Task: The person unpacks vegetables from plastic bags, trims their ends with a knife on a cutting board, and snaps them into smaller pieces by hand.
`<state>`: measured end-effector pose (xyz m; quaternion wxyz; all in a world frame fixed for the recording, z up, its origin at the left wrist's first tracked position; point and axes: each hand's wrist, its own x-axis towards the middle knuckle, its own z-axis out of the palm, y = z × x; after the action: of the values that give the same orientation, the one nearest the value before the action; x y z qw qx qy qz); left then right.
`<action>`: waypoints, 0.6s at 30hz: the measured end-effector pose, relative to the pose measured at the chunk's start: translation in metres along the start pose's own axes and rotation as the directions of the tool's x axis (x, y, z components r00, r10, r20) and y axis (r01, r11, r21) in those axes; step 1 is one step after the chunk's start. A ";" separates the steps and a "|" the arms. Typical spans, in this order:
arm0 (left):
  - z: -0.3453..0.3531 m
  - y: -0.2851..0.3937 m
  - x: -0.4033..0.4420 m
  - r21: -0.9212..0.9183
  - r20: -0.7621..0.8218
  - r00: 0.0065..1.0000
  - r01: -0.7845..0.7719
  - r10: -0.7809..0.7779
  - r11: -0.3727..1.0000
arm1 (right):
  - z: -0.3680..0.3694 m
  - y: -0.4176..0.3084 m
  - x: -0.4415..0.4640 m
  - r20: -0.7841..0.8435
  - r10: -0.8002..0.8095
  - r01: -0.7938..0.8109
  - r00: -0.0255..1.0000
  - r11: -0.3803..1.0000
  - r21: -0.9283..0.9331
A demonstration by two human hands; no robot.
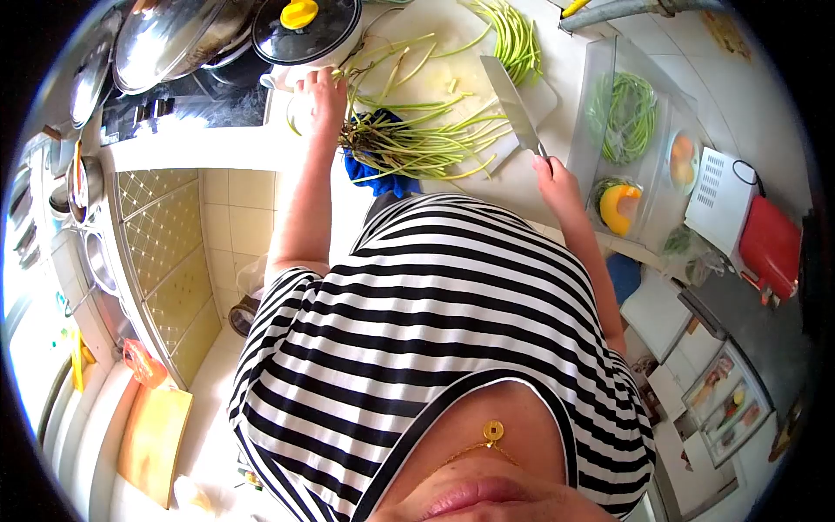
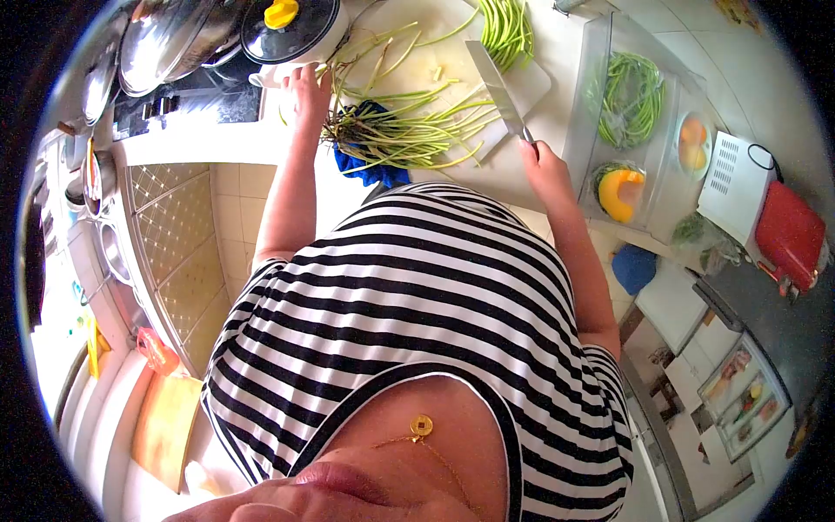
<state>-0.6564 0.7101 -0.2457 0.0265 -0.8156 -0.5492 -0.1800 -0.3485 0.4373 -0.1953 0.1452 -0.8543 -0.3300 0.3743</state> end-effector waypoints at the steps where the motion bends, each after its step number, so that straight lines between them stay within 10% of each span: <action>1: 0.004 -0.008 -0.004 0.001 -0.001 1.000 0.001 -0.001 1.000 | 0.001 0.001 -0.003 -0.008 -0.031 0.031 0.999 1.000 -0.002; 18: -0.024 0.078 -0.091 -0.316 0.188 0.793 -0.511 0.580 0.800 | -0.003 -0.004 -0.036 0.000 -0.108 0.108 0.994 0.994 0.022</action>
<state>-0.6227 0.5927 -0.2406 -0.1012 -0.9533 -0.2595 -0.1168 -0.3658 0.4158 -0.1716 0.1744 -0.8333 -0.3718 0.3701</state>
